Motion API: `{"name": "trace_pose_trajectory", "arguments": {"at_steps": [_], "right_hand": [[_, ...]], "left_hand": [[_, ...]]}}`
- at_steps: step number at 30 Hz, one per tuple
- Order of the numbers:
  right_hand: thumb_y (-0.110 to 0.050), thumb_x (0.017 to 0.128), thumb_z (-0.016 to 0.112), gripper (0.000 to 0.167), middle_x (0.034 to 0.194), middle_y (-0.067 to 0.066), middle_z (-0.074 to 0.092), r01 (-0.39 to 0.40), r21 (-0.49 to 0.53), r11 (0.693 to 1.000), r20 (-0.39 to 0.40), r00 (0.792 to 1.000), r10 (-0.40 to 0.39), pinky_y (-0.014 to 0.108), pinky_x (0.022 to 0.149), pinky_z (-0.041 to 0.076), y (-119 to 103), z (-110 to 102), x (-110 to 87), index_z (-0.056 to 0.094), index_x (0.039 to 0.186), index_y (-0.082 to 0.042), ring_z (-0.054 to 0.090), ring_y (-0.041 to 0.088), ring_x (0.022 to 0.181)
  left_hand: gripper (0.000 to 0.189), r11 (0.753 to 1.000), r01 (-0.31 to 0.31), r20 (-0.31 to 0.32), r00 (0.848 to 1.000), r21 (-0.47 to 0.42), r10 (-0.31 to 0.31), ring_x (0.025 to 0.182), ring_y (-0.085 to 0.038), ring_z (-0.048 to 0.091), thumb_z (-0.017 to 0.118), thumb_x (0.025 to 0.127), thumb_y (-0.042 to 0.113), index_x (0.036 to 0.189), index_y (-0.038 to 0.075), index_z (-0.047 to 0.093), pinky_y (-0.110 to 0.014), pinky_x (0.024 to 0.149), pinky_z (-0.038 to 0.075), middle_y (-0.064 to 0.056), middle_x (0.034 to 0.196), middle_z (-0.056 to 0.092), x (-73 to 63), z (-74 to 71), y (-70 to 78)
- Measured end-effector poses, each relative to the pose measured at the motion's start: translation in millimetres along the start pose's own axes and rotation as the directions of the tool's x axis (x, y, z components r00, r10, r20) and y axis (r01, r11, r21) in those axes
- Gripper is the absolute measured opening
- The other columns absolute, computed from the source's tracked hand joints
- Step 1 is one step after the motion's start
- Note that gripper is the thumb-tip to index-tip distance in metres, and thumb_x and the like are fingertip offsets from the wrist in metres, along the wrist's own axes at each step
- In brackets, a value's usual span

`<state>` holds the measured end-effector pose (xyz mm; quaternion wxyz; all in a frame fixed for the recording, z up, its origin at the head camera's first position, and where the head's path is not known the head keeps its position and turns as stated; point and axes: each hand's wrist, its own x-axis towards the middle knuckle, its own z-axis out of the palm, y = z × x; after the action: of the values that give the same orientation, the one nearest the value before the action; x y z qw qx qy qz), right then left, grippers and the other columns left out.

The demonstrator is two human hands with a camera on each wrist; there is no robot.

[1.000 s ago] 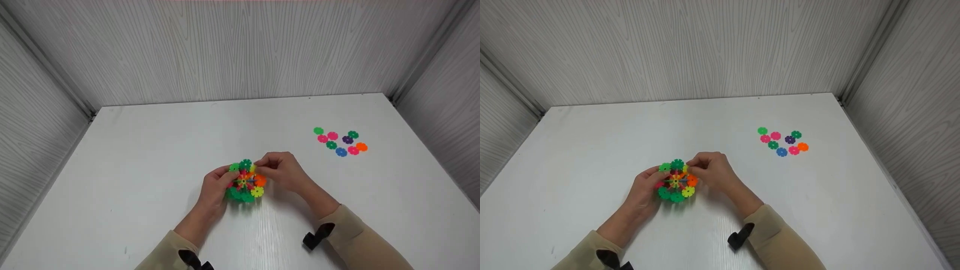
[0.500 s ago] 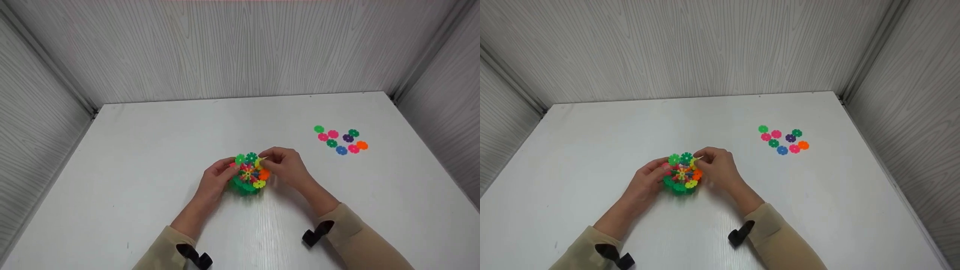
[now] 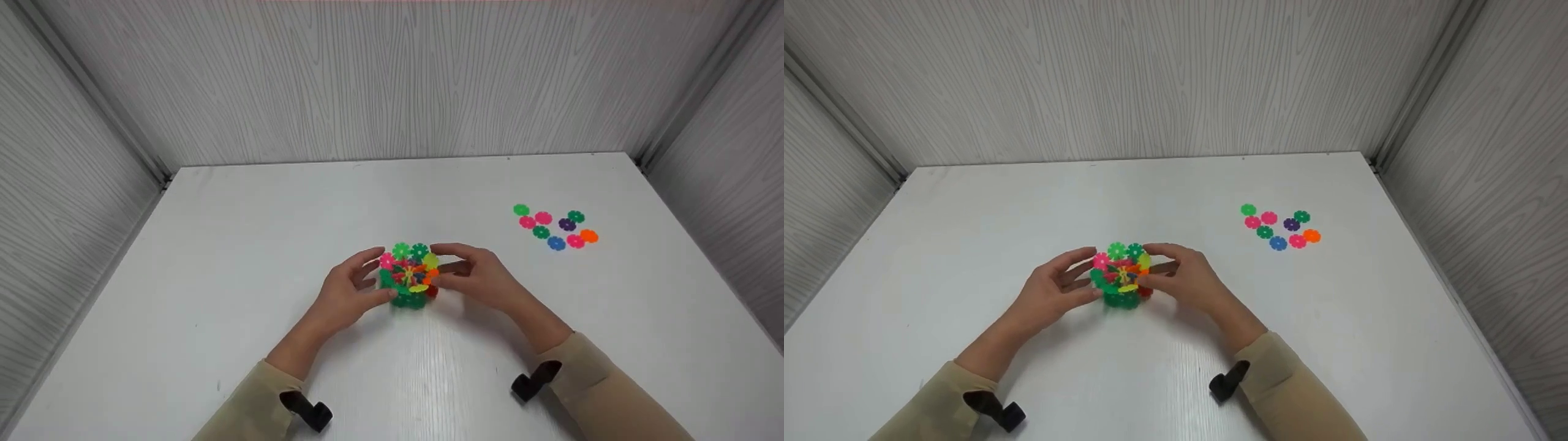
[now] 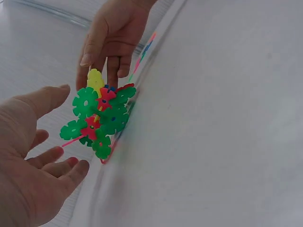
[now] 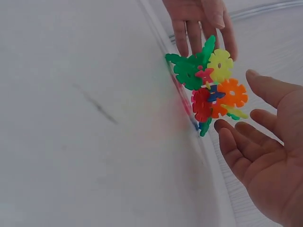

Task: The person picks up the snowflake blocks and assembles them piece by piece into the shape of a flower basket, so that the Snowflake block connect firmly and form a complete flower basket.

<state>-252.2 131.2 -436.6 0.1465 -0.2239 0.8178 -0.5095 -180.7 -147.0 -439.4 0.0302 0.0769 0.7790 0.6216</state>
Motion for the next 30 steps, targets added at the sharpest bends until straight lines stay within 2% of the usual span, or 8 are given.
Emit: {"name": "trace_pose_trajectory", "arguments": {"at_steps": [7, 12, 17, 23, 30], "right_hand": [[-0.026, 0.096, 0.083, 0.058, 0.150, 0.004, 0.061, 0.022, -0.034, 0.999, 0.019, 1.000, -0.021, 0.036, 0.096, 0.060, -3, 7, 8.0, 0.063, 0.150, -0.019, 0.070, 0.025, 0.122], [-0.024, 0.096, 0.082, 0.057, 0.149, 0.005, 0.061, 0.014, -0.006, 1.000, 0.023, 1.000, -0.014, 0.034, 0.095, 0.060, -8, 17, 19.7, 0.063, 0.150, -0.018, 0.070, 0.023, 0.121], [-0.026, 0.096, 0.082, 0.060, 0.149, 0.003, 0.061, -0.006, 0.012, 1.000, 0.039, 0.999, 0.006, 0.032, 0.096, 0.059, -16, 34, 34.2, 0.061, 0.151, -0.018, 0.071, 0.019, 0.120], [-0.026, 0.096, 0.083, 0.060, 0.148, -0.001, 0.061, -0.032, 0.050, 0.998, 0.079, 0.996, 0.028, 0.030, 0.095, 0.059, -27, 59, 53.4, 0.061, 0.151, -0.020, 0.070, 0.016, 0.120], [-0.025, 0.096, 0.082, 0.060, 0.149, -0.002, 0.061, -0.015, 0.074, 0.997, 0.124, 0.992, 0.006, 0.029, 0.094, 0.059, -40, 84, 70.2, 0.061, 0.152, -0.018, 0.071, 0.014, 0.119]], "left_hand": [[0.068, 0.998, 0.016, -0.017, 1.000, 0.058, -0.015, 0.143, -0.028, 0.054, 0.084, 0.092, 0.012, 0.154, 0.013, 0.055, -0.042, 0.111, 0.049, -0.005, 0.157, 0.054, 4.8, -7.1, -6.1], [0.067, 0.997, 0.041, -0.022, 0.999, 0.065, -0.040, 0.143, -0.028, 0.054, 0.082, 0.094, 0.010, 0.154, 0.011, 0.055, -0.042, 0.111, 0.049, -0.005, 0.157, 0.054, 7.6, -21.9, -8.2], [0.067, 0.993, 0.059, -0.008, 0.998, 0.100, -0.059, 0.146, -0.027, 0.051, 0.079, 0.097, 0.011, 0.157, 0.011, 0.051, -0.041, 0.112, 0.048, -0.006, 0.161, 0.050, 7.9, -46.2, -10.4], [0.065, 0.989, 0.066, 0.010, 0.998, 0.132, -0.068, 0.148, -0.027, 0.048, 0.077, 0.098, 0.010, 0.158, 0.011, 0.050, -0.037, 0.111, 0.048, -0.006, 0.162, 0.048, 1.1, -83.5, -16.2], [0.064, 0.985, 0.078, 0.036, 0.996, 0.151, -0.084, 0.149, -0.028, 0.047, 0.075, 0.099, 0.008, 0.158, 0.010, 0.049, -0.033, 0.107, 0.049, -0.009, 0.163, 0.047, -5.5, -121.2, -21.0]]}}
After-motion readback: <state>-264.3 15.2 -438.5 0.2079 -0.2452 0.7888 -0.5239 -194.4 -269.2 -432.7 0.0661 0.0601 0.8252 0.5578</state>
